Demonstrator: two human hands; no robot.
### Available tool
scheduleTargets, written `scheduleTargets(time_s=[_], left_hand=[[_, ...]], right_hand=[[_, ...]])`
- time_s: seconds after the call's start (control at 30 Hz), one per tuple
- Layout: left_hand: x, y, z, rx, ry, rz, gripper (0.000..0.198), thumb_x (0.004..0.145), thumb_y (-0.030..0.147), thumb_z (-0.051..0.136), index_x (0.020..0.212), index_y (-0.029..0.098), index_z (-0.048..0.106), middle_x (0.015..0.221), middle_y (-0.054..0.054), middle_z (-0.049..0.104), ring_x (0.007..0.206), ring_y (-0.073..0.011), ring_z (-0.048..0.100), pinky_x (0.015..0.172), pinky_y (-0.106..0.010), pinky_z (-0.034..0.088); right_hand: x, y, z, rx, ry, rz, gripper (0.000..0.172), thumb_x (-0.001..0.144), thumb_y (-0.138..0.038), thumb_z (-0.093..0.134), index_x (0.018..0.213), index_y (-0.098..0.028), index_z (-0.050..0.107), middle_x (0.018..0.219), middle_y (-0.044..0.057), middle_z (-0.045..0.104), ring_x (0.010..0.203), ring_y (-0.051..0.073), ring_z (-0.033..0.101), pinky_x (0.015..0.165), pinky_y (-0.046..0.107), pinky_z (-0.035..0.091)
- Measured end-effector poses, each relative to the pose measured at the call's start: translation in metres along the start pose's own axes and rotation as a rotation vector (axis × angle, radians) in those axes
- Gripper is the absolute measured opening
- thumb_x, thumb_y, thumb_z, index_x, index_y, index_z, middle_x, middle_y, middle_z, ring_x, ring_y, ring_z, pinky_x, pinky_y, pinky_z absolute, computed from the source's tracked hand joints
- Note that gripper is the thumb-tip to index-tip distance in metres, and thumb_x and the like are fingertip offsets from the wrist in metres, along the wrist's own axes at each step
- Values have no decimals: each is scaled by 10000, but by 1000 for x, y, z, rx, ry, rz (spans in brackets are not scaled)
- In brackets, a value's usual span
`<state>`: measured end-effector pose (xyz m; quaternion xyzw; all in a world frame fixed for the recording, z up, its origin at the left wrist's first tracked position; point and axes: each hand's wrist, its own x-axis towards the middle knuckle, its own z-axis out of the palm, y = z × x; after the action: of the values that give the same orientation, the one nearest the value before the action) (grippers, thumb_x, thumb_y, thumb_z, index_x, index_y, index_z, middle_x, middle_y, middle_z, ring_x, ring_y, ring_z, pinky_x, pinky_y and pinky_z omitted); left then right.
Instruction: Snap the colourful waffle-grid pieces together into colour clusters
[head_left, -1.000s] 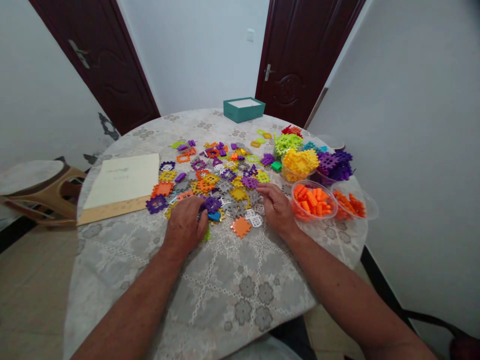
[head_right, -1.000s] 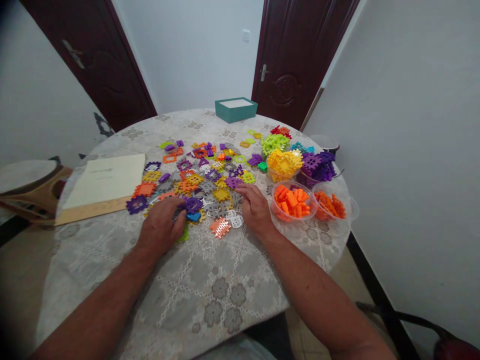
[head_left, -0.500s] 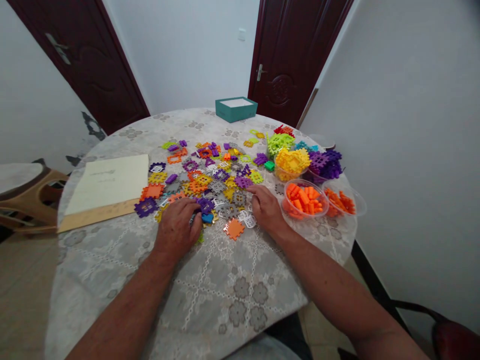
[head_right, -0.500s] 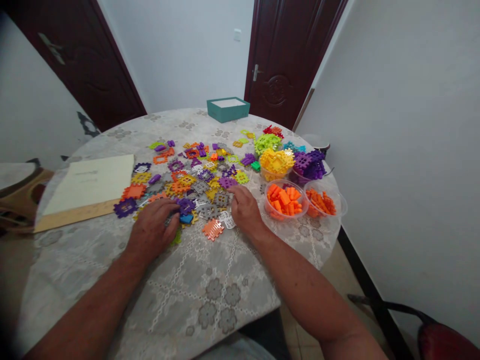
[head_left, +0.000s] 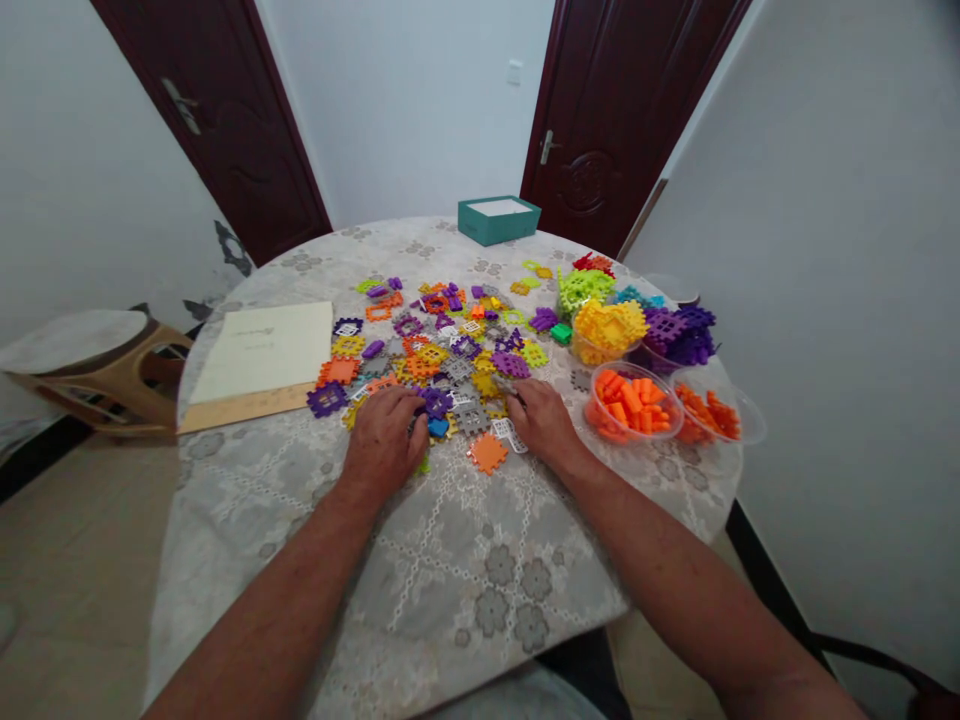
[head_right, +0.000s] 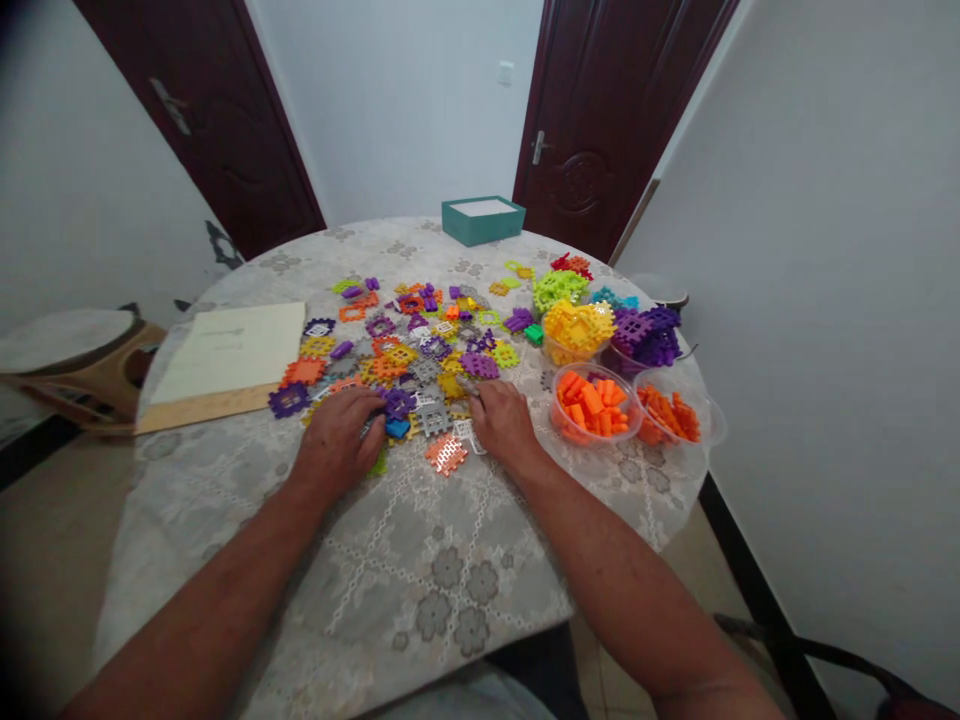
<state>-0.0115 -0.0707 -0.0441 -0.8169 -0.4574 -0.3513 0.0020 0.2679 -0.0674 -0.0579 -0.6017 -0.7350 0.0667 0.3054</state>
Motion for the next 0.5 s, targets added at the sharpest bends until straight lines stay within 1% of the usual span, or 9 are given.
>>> scheduleTargets(time_s=[0.07, 0.13, 0.17, 0.2, 0.27, 0.33, 0.37, 0.43, 0.5], left_hand=[[0, 4, -6, -55, 47, -16, 210, 954, 224, 576, 1106, 182, 716, 1183, -138, 729, 1199, -289, 649, 1114, -521, 484], [-1, 12, -14, -158, 73, -85, 245, 968, 245, 581, 1173, 189, 702, 1218, -130, 727, 1206, -279, 655, 1108, -516, 495], [-2, 18, -18, -235, 62, -151, 271, 975, 271, 588, 1214, 195, 691, 1238, -128, 724, 1195, -276, 665, 1088, -514, 513], [-3, 25, -22, -332, 32, -236, 298, 979, 307, 600, 1247, 203, 680, 1248, -125, 722, 1151, -267, 687, 1042, -500, 545], [-7, 41, -27, -577, -88, -436, 364, 968, 389, 641, 1291, 223, 665, 1262, -124, 724, 1095, -260, 715, 968, -474, 589], [-13, 56, -28, -819, -197, -565, 397, 937, 450, 688, 1271, 234, 680, 1252, -120, 731, 1089, -261, 723, 946, -455, 604], [-16, 62, -28, -925, -219, -611, 381, 933, 470, 688, 1228, 229, 697, 1209, -117, 742, 1066, -261, 728, 924, -449, 615], [-21, 69, -26, -1075, -210, -703, 349, 927, 500, 685, 1110, 204, 719, 1115, -110, 751, 1006, -254, 736, 879, -441, 635], [-26, 70, -24, -1165, -136, -815, 326, 913, 495, 700, 1015, 186, 704, 1066, -111, 748, 977, -250, 743, 849, -437, 649]], right_hand=[[0, 4, -6, 98, 96, 39, 246, 989, -259, 521, 1091, -174, 729, 1005, 115, 722, 964, 254, 642, 918, 391, 510], [-4, 3, -13, 272, 167, 109, 291, 985, -317, 559, 1205, -186, 696, 949, 74, 707, 868, 231, 638, 831, 366, 526], [-7, -1, -15, 384, 159, 134, 342, 981, -344, 578, 1278, -201, 667, 920, 48, 696, 820, 217, 632, 786, 351, 531], [-11, -7, -16, 498, 109, 139, 391, 980, -363, 590, 1340, -219, 637, 896, 26, 683, 780, 202, 625, 743, 333, 530], [-20, -25, -18, 674, -58, 88, 446, 985, -371, 596, 1414, -252, 597, 888, 4, 669, 749, 181, 618, 696, 306, 522], [-27, -48, -19, 721, -221, 5, 469, 997, -358, 588, 1456, -263, 577, 915, 5, 675, 767, 172, 623, 706, 299, 521], [-29, -58, -20, 704, -283, -38, 474, 1004, -352, 581, 1470, -262, 570, 910, 3, 679, 763, 170, 622, 709, 299, 519], [-27, -73, -23, 631, -370, -133, 446, 1022, -348, 562, 1459, -260, 583, 896, 2, 697, 763, 172, 633, 729, 305, 524], [-18, -78, -25, 514, -375, -224, 358, 1042, -343, 532, 1371, -259, 645, 937, 22, 726, 830, 189, 667, 799, 327, 536]])
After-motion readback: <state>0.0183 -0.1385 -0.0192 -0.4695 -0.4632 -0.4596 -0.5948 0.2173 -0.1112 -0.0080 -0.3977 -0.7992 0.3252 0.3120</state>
